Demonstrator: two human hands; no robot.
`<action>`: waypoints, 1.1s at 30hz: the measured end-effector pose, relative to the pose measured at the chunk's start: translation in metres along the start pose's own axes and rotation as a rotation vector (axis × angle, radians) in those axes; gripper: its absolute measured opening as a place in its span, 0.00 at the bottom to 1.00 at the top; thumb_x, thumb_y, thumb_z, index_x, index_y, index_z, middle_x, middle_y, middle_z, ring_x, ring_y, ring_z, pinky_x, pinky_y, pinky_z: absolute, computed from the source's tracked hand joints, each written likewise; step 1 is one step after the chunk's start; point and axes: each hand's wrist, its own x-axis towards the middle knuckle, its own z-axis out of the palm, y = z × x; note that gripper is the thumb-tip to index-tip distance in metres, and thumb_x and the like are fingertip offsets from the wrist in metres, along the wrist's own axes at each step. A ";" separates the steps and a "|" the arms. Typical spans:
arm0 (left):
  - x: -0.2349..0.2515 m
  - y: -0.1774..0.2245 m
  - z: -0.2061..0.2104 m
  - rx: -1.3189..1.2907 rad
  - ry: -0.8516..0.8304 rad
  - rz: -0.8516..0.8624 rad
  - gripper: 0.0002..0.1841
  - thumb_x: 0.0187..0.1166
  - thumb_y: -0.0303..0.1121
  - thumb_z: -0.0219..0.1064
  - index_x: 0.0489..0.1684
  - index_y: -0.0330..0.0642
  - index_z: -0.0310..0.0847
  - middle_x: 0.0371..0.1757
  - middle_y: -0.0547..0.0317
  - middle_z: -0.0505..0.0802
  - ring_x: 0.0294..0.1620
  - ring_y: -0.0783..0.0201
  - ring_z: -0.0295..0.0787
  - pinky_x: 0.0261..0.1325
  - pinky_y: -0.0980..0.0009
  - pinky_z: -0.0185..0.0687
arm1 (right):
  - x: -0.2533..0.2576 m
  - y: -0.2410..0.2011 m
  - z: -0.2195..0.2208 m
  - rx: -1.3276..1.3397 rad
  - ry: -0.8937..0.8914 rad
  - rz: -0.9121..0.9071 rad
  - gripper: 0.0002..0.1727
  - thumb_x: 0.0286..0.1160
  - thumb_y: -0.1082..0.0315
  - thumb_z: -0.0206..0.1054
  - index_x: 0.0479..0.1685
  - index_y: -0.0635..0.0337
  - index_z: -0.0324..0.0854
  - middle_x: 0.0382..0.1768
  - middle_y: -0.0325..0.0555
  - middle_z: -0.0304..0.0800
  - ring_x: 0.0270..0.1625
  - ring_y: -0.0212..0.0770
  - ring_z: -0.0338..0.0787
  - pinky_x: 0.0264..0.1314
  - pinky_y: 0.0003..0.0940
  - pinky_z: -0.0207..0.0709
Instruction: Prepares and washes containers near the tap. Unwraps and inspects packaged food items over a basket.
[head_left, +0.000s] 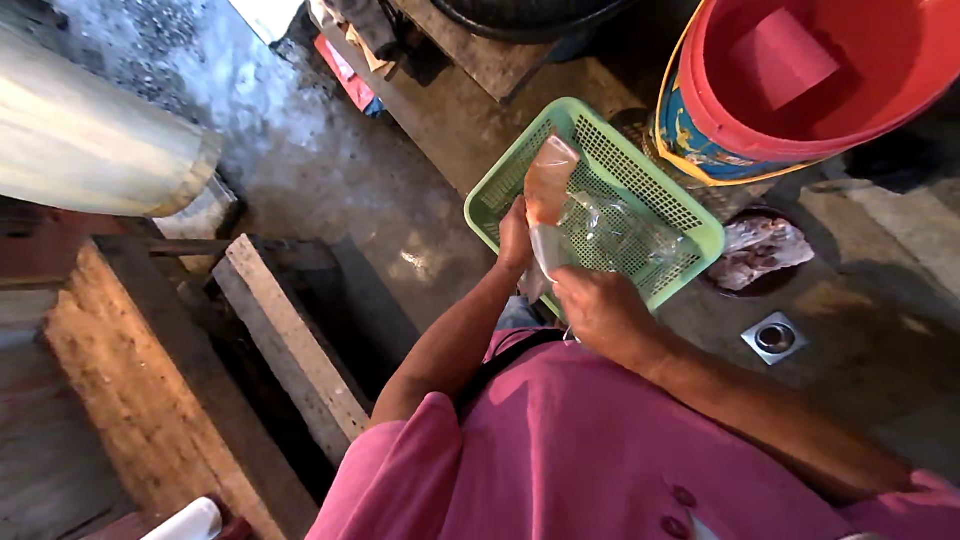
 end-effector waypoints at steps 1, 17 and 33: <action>0.002 0.000 -0.002 0.031 -0.002 -0.003 0.16 0.83 0.25 0.60 0.66 0.29 0.77 0.53 0.41 0.92 0.56 0.55 0.91 0.65 0.55 0.84 | -0.004 0.001 -0.004 0.003 0.015 -0.012 0.07 0.76 0.75 0.64 0.39 0.67 0.88 0.24 0.54 0.88 0.26 0.53 0.91 0.27 0.50 0.84; -0.036 0.051 -0.113 -0.205 -0.015 -0.078 0.17 0.77 0.19 0.61 0.65 0.35 0.76 0.45 0.67 0.91 0.43 0.80 0.89 0.50 0.77 0.89 | -0.016 0.069 -0.109 -0.096 0.285 0.060 0.17 0.87 0.68 0.57 0.54 0.75 0.85 0.40 0.66 0.91 0.37 0.51 0.91 0.43 0.45 0.86; -0.052 0.044 -0.120 -0.564 0.066 -0.129 0.15 0.86 0.22 0.53 0.67 0.36 0.75 0.48 0.59 0.92 0.47 0.72 0.90 0.52 0.73 0.89 | 0.059 0.070 -0.015 0.176 0.132 0.073 0.17 0.86 0.61 0.63 0.51 0.69 0.88 0.46 0.58 0.90 0.48 0.49 0.91 0.55 0.45 0.86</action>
